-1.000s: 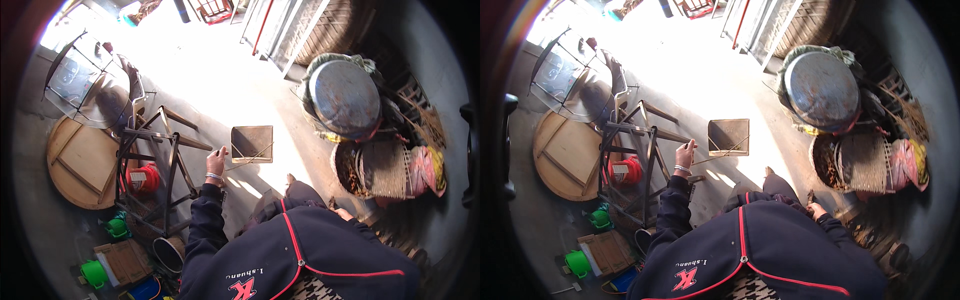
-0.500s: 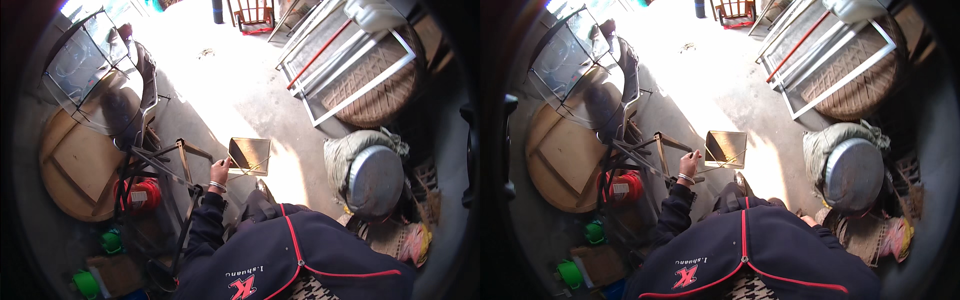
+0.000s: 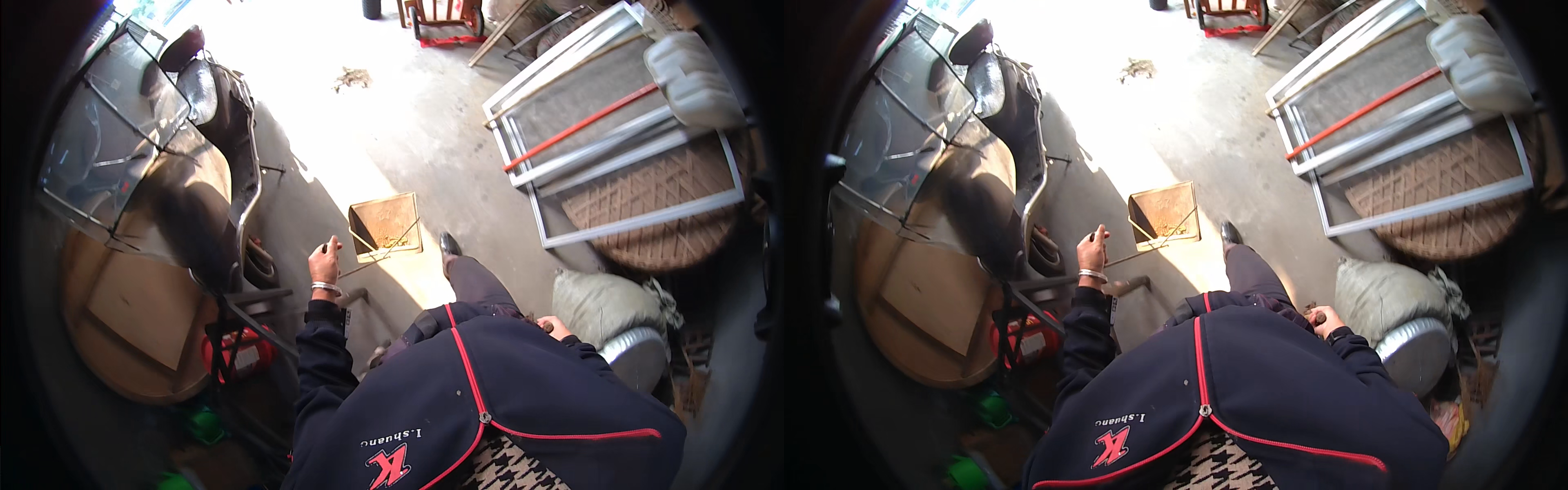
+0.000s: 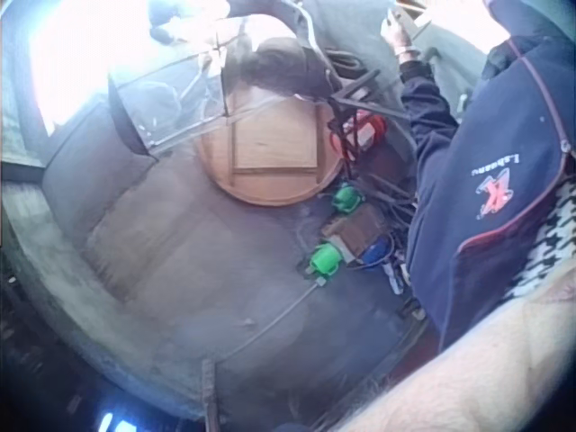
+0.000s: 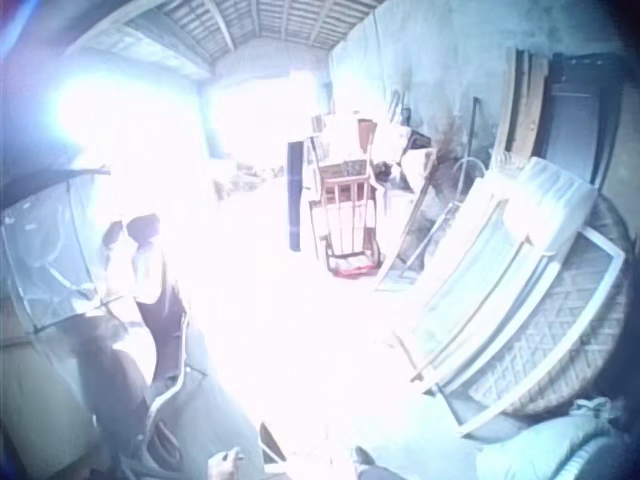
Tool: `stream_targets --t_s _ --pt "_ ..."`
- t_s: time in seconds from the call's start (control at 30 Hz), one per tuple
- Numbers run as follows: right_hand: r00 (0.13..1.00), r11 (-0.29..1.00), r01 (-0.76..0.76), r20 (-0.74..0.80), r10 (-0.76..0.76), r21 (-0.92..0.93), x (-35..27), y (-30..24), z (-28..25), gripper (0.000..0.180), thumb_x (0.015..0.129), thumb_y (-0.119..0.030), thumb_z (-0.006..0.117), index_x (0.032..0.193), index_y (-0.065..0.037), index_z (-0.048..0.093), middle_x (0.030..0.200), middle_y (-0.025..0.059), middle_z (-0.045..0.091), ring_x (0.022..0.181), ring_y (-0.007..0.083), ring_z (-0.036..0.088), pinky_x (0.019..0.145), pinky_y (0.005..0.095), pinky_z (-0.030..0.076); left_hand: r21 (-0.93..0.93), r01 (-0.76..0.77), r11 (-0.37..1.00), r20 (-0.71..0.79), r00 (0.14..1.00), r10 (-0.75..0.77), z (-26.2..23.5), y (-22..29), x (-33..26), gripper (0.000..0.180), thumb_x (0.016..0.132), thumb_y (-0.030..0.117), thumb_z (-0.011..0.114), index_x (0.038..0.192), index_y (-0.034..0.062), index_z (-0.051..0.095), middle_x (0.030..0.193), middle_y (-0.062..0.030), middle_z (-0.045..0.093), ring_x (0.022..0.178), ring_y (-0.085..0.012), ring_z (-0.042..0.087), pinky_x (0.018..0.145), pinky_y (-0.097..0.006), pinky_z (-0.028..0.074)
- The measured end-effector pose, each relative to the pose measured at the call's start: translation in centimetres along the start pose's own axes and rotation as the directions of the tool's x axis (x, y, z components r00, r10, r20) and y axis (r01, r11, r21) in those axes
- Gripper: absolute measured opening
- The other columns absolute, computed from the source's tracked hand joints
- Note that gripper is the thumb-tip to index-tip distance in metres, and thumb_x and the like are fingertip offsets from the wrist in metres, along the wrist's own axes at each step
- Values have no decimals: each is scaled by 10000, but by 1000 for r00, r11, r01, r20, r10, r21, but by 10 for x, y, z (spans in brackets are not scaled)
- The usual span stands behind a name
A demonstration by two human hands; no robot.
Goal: The person sweeps debris on a concrete floor using a broom and collects it into a dustpan. They then walk through a courtyard and into a kitchen, where they plug in a rice cooker.
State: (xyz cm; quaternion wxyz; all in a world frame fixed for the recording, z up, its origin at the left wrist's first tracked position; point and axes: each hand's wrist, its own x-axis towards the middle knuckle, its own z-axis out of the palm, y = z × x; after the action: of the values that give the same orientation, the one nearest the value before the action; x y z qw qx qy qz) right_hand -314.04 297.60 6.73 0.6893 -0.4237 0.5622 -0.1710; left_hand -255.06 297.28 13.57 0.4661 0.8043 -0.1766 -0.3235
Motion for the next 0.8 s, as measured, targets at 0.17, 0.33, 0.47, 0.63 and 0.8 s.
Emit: stream_targets --t_s 0.17,0.33,0.47,0.63,0.8 --pt "929 773 -369 230 290 516 177 -130 19 105 632 76 495 676 -15 465 606 50 462 541 121 457 478 209 369 -133 46 990 -88 994 -58 -19 78 105 296 808 286 569 686 16 577 429 53 367 326 -36 311 304 -207 233" --pt "731 551 -670 315 605 498 374 -245 58 125 707 -111 535 648 -36 454 553 34 464 439 126 460 388 203 399 -210 80 974 -119 987 -107 -33 117 198 288 833 282 537 692 32 554 433 63 341 323 -24 285 302 -196 206" --pt "768 653 -638 271 581 409 506 -343 125 157 759 -152 493 621 -99 441 503 -7 431 417 99 445 387 203 387 -203 51 978 -117 990 -76 -32 121 303 279 833 275 539 687 37 558 439 69 347 335 -20 285 310 -193 203" --pt "745 593 -628 170 645 503 648 -427 251 92 708 -59 497 661 -63 418 514 31 420 440 130 457 376 229 383 -92 126 988 -137 981 -138 -36 118 442 270 820 254 558 659 38 576 445 65 370 353 -21 299 325 -198 220" --pt "845 621 -515 228 483 591 741 -511 393 180 740 -120 499 581 -81 424 470 32 414 417 164 444 387 284 387 -140 265 954 -121 952 -283 -44 152 531 262 819 257 553 674 40 578 444 64 364 360 -21 300 333 -198 214"
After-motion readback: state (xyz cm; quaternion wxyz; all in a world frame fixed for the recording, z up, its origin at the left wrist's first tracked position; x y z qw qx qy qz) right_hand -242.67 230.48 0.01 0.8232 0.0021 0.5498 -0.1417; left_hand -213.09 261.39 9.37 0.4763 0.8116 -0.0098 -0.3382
